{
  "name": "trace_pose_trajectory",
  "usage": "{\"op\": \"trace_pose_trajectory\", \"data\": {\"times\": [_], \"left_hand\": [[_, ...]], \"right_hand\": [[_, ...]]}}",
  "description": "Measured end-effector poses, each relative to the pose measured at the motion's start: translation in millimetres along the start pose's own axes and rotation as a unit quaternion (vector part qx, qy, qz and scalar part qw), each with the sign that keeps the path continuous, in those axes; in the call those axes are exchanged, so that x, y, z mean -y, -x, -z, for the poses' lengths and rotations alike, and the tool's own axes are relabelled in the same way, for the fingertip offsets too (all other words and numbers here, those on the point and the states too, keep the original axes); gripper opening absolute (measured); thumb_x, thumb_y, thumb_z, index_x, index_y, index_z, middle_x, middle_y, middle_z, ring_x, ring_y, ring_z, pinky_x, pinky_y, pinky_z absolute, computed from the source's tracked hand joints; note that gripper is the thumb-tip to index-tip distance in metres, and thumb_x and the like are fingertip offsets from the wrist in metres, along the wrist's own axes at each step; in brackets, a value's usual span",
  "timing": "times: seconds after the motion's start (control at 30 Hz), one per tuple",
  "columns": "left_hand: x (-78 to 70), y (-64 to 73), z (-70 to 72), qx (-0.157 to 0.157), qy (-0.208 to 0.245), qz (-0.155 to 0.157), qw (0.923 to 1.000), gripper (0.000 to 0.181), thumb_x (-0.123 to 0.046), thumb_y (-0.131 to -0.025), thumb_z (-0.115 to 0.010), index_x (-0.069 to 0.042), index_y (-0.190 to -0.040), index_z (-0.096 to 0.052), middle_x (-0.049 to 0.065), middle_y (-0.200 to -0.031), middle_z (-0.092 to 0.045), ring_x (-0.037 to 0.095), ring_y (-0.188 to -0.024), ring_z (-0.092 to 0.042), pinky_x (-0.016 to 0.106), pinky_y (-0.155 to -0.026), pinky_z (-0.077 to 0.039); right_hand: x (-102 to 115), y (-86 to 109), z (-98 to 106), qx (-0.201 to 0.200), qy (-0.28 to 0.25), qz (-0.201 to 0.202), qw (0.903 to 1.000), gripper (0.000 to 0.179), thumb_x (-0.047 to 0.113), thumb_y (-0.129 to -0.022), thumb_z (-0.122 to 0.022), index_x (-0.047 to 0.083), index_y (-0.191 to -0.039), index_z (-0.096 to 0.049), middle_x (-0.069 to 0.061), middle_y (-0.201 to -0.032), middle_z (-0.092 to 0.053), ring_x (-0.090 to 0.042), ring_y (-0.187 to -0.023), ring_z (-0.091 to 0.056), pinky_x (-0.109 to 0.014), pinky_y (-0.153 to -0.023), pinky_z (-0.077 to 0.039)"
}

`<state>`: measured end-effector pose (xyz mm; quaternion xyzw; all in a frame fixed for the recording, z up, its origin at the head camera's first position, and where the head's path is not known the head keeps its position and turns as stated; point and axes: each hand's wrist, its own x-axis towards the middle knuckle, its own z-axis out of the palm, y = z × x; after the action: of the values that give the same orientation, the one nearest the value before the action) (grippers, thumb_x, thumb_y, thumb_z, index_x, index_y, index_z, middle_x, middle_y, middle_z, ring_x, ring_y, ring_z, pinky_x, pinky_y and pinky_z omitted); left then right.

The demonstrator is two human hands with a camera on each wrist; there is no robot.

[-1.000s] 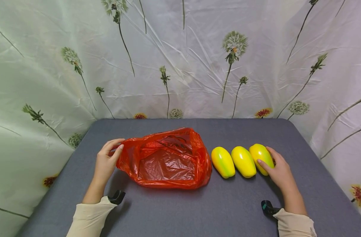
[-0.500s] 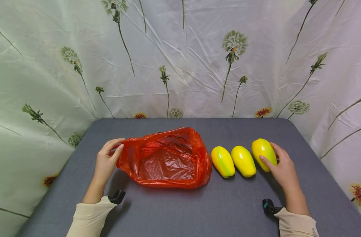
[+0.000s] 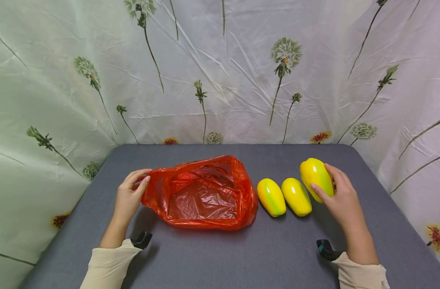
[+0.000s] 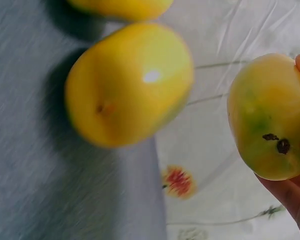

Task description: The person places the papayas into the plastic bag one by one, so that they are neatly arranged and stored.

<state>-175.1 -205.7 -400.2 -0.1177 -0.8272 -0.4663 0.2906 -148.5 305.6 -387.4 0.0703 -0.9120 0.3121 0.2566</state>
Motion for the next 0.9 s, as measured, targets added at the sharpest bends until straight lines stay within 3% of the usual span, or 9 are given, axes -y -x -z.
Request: {"op": "trace_pose_trajectory", "data": {"times": [0.03,0.23,0.5,0.73,0.9], "left_hand": [[-0.2,0.1,0.0,0.000,0.000,0.000,1.0000,0.020,-0.009,-0.087,-0.060,-0.006,-0.106,-0.065,0.004,-0.104,-0.060,0.013,-0.089,-0.056,0.021,-0.070,-0.047],[-6.5,-0.5,1.2,-0.002,0.005,0.012,0.9999,0.020,-0.005,-0.085,-0.060,-0.005,-0.105,-0.066,0.007,-0.104,-0.060,0.017,-0.088,-0.056,0.020,-0.071,-0.046],[-40.5,-1.7,5.8,-0.004,0.000,0.015,0.9999,0.019,0.003,-0.084,-0.059,0.004,-0.102,-0.064,0.017,-0.101,-0.060,0.024,-0.086,-0.056,0.014,-0.070,-0.044],[-41.8,-2.1,6.2,-0.005,0.003,0.019,0.9998,0.019,0.004,-0.084,-0.058,0.006,-0.102,-0.063,0.018,-0.100,-0.060,0.024,-0.086,-0.056,0.016,-0.070,-0.044],[-41.1,-2.0,6.0,-0.004,0.009,0.014,0.9999,0.019,0.004,-0.084,-0.058,0.006,-0.102,-0.063,0.019,-0.101,-0.059,0.024,-0.087,-0.056,0.014,-0.070,-0.043]], "right_hand": [[3.5,-0.8,0.4,-0.005,-0.003,0.007,1.0000,0.067,0.014,-0.077,-0.072,0.003,-0.134,-0.038,-0.023,-0.124,-0.043,-0.041,-0.093,-0.046,0.000,-0.075,-0.023],[26.0,-5.0,0.7,-0.014,-0.013,0.026,0.9995,0.068,0.012,-0.075,-0.073,0.005,-0.134,-0.039,-0.020,-0.125,-0.043,-0.038,-0.096,-0.045,-0.002,-0.078,-0.024],[53.3,-10.6,-3.0,-0.027,-0.029,0.092,0.9950,0.072,0.005,-0.069,-0.077,0.004,-0.132,-0.042,-0.017,-0.126,-0.045,-0.028,-0.095,-0.044,-0.004,-0.079,-0.026],[70.9,-14.0,-10.0,-0.031,-0.030,0.134,0.9900,0.074,0.004,-0.066,-0.078,0.002,-0.131,-0.042,-0.017,-0.126,-0.045,-0.028,-0.100,-0.045,-0.004,-0.082,-0.028],[83.2,-17.2,-18.5,-0.034,-0.052,0.164,0.9845,0.068,0.017,-0.072,-0.076,0.001,-0.130,-0.044,-0.016,-0.126,-0.046,-0.024,-0.103,-0.046,-0.007,-0.083,-0.030]]}}
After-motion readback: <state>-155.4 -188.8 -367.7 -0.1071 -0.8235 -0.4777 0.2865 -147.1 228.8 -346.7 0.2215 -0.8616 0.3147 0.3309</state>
